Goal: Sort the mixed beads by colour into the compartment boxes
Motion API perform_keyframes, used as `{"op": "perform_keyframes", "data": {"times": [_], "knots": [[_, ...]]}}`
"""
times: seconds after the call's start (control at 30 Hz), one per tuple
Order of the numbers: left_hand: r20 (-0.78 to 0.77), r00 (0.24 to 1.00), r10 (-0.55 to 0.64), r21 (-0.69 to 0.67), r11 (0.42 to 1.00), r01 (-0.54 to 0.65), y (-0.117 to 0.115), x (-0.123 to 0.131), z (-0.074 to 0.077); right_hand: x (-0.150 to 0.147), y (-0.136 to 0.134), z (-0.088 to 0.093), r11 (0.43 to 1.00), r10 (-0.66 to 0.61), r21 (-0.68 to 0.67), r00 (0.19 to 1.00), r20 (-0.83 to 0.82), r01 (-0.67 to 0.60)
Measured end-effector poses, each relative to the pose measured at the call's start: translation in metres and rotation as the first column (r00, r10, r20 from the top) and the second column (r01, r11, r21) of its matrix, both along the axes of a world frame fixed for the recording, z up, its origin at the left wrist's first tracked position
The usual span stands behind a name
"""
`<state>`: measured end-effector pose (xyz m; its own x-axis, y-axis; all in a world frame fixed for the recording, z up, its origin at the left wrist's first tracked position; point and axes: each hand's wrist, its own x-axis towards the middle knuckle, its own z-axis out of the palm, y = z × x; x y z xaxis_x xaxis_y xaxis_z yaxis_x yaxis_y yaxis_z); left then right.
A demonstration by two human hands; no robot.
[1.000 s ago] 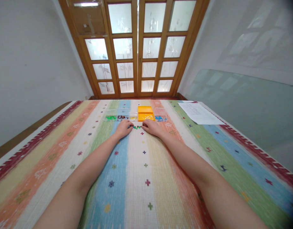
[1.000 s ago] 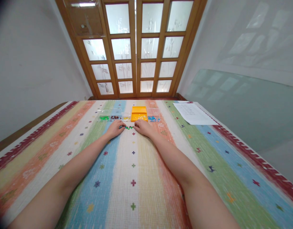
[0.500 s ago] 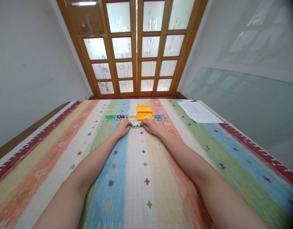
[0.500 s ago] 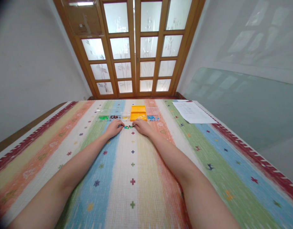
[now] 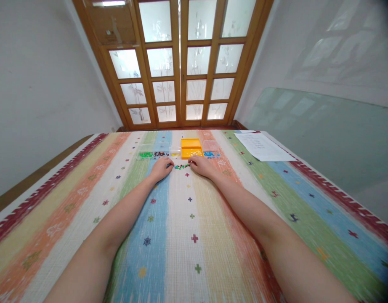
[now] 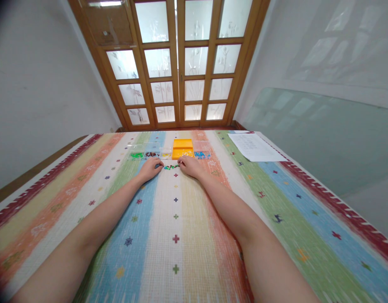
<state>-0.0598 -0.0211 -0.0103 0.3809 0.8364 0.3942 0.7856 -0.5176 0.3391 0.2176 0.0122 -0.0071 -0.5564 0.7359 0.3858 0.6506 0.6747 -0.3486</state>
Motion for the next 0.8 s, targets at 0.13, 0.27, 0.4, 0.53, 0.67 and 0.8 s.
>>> {"op": "perform_keyframes", "data": {"times": [0.13, 0.27, 0.4, 0.53, 0.67, 0.8], "knots": [[0.012, 0.999, 0.03, 0.003, 1.0, -0.03, -0.001, 0.0, 0.001, 0.002, -0.001, 0.003, 1.0, -0.003, -0.03, 1.0, 0.017, 0.003], [0.031, 0.998, 0.048, -0.015, 0.999, -0.048, -0.002, 0.001, 0.0, 0.001, -0.002, 0.003, 0.999, 0.021, -0.026, 1.0, -0.006, -0.021], [0.013, 1.0, 0.004, -0.037, 0.999, -0.004, -0.001, 0.003, -0.001, -0.003, -0.003, 0.001, 0.996, 0.072, -0.055, 0.995, -0.072, -0.076], [0.0, 0.999, -0.038, -0.031, 0.999, 0.038, -0.003, 0.005, 0.001, -0.006, -0.003, 0.0, 0.995, 0.069, -0.065, 0.991, -0.118, -0.077], [0.002, 0.999, -0.052, -0.003, 0.999, 0.052, -0.006, 0.008, 0.003, -0.006, -0.002, -0.001, 0.998, 0.054, -0.034, 0.992, -0.111, -0.058], [-0.041, 0.994, -0.1, 0.026, 0.995, 0.101, -0.011, 0.013, 0.008, -0.006, -0.001, -0.003, 0.997, 0.075, -0.01, 0.993, -0.093, -0.076]]}}
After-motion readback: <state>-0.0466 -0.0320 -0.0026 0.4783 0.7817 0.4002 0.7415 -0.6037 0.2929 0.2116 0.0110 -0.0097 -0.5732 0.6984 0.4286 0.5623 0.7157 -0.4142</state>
